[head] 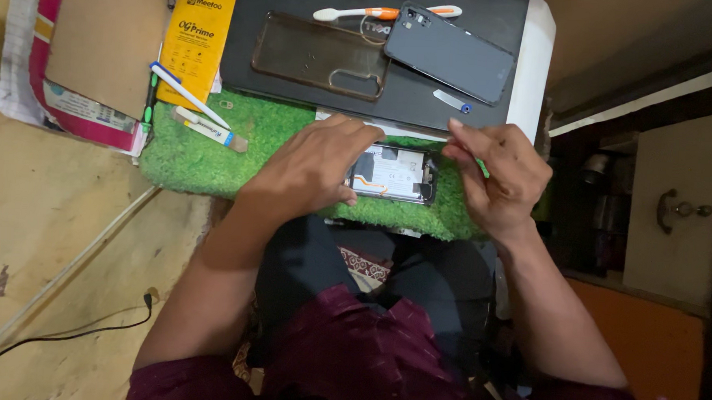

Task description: The person removes the back cover from a pink smartphone, sets it aside, and works on the exposed internal components of the opened phone on a green mat. They use a small red handheld tool to repeatedly work on the phone's internals, steadying the device with the other hand.

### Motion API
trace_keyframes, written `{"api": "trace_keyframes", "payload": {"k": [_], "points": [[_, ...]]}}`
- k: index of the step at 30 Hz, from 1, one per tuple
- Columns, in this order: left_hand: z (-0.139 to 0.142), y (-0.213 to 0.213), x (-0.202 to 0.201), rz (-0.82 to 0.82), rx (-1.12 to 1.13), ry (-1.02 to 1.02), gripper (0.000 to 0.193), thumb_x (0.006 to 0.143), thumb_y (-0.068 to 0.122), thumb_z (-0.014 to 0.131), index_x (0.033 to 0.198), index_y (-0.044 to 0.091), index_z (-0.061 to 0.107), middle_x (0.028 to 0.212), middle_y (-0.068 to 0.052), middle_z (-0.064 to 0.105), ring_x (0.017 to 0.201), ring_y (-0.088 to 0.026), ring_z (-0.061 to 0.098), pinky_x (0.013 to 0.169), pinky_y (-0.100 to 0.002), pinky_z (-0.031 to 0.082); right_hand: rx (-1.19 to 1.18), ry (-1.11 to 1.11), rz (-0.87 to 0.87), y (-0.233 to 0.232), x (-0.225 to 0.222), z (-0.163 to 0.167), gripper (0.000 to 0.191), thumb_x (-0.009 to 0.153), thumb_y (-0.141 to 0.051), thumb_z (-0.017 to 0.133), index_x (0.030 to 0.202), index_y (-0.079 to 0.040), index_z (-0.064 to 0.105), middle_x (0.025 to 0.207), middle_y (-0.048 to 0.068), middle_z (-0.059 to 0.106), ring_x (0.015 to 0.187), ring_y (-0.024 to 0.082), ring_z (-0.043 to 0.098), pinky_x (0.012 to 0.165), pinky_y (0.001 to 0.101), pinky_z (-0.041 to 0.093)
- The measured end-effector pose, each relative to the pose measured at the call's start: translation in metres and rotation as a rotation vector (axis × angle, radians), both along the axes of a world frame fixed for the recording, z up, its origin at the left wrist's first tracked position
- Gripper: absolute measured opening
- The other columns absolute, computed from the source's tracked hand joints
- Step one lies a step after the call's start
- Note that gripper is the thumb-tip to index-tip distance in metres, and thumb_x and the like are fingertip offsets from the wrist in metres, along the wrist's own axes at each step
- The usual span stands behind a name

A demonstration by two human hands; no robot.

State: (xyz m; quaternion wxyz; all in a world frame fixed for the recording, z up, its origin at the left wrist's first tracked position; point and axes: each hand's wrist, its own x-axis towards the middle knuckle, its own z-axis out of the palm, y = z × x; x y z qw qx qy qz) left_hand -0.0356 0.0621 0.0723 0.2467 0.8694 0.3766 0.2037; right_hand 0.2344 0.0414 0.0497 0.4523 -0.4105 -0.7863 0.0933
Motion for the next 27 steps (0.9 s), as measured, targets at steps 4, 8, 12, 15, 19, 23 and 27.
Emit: {"api": "trace_keyframes", "payload": {"k": [4, 8, 12, 15, 19, 23, 27], "points": [[-0.001, 0.000, -0.001, 0.004, -0.025, 0.016, 0.079, 0.056, 0.010, 0.091, 0.128, 0.000, 0.058, 0.119, -0.015, 0.065, 0.117, -0.037, 0.059, 0.098, -0.047, 0.045, -0.086, 0.051, 0.141, 0.006, 0.004, 0.001, 0.043, 0.101, 0.017, 0.061, 0.140, -0.002, 0.063, 0.111, 0.014, 0.074, 0.099, 0.017, 0.074, 0.081, 0.0238, 0.062], [-0.003, -0.003, -0.004, -0.027, 0.047, -0.057, 0.079, 0.058, 0.009, 0.091, 0.129, 0.000, 0.058, 0.121, -0.016, 0.065, 0.119, -0.038, 0.059, 0.101, -0.047, 0.046, -0.087, 0.095, 0.192, 0.005, 0.005, 0.000, 0.042, 0.100, 0.014, 0.061, 0.138, -0.003, 0.063, 0.109, 0.014, 0.073, 0.094, 0.016, 0.071, 0.079, 0.0243, 0.058], [-0.005, -0.001, -0.004, -0.040, 0.057, -0.060, 0.080, 0.057, 0.008, 0.091, 0.130, 0.000, 0.059, 0.122, -0.015, 0.065, 0.119, -0.037, 0.059, 0.101, -0.047, 0.045, -0.006, -0.055, -0.067, 0.004, 0.002, 0.000, 0.045, 0.080, -0.007, 0.090, 0.122, -0.004, 0.075, 0.091, 0.018, 0.066, 0.078, 0.021, 0.064, 0.068, 0.0297, 0.052], [-0.006, -0.001, -0.004, -0.043, 0.056, -0.053, 0.081, 0.056, 0.007, 0.090, 0.130, 0.000, 0.059, 0.122, -0.015, 0.065, 0.119, -0.037, 0.059, 0.101, -0.047, 0.045, 0.022, 0.032, 0.019, 0.003, 0.000, 0.010, 0.039, 0.093, -0.001, 0.085, 0.129, -0.003, 0.071, 0.099, 0.012, 0.071, 0.086, 0.016, 0.070, 0.071, 0.0244, 0.056], [-0.007, -0.002, -0.004, -0.055, 0.096, -0.067, 0.082, 0.056, 0.006, 0.091, 0.131, 0.000, 0.059, 0.123, -0.016, 0.065, 0.120, -0.037, 0.059, 0.102, -0.047, 0.045, -0.180, 0.159, 0.174, 0.000, 0.002, 0.024, 0.035, 0.096, 0.010, 0.061, 0.130, -0.001, 0.062, 0.105, 0.014, 0.070, 0.094, 0.016, 0.070, 0.081, 0.0264, 0.059], [-0.009, 0.000, -0.003, -0.059, 0.091, -0.053, 0.083, 0.056, 0.005, 0.091, 0.131, -0.001, 0.059, 0.123, -0.016, 0.066, 0.118, -0.037, 0.060, 0.101, -0.047, 0.046, -0.114, 0.103, 0.153, 0.003, 0.002, 0.019, 0.038, 0.091, 0.009, 0.069, 0.127, -0.004, 0.067, 0.105, 0.018, 0.068, 0.094, 0.016, 0.069, 0.077, 0.0260, 0.060], [-0.009, 0.000, -0.003, -0.078, 0.082, -0.060, 0.081, 0.057, 0.005, 0.091, 0.131, -0.001, 0.059, 0.122, -0.016, 0.066, 0.116, -0.036, 0.060, 0.099, -0.047, 0.048, -0.107, 0.039, -0.035, 0.001, 0.005, 0.013, 0.039, 0.085, 0.003, 0.087, 0.121, -0.002, 0.075, 0.093, 0.016, 0.073, 0.083, 0.020, 0.068, 0.070, 0.0311, 0.055]]}}
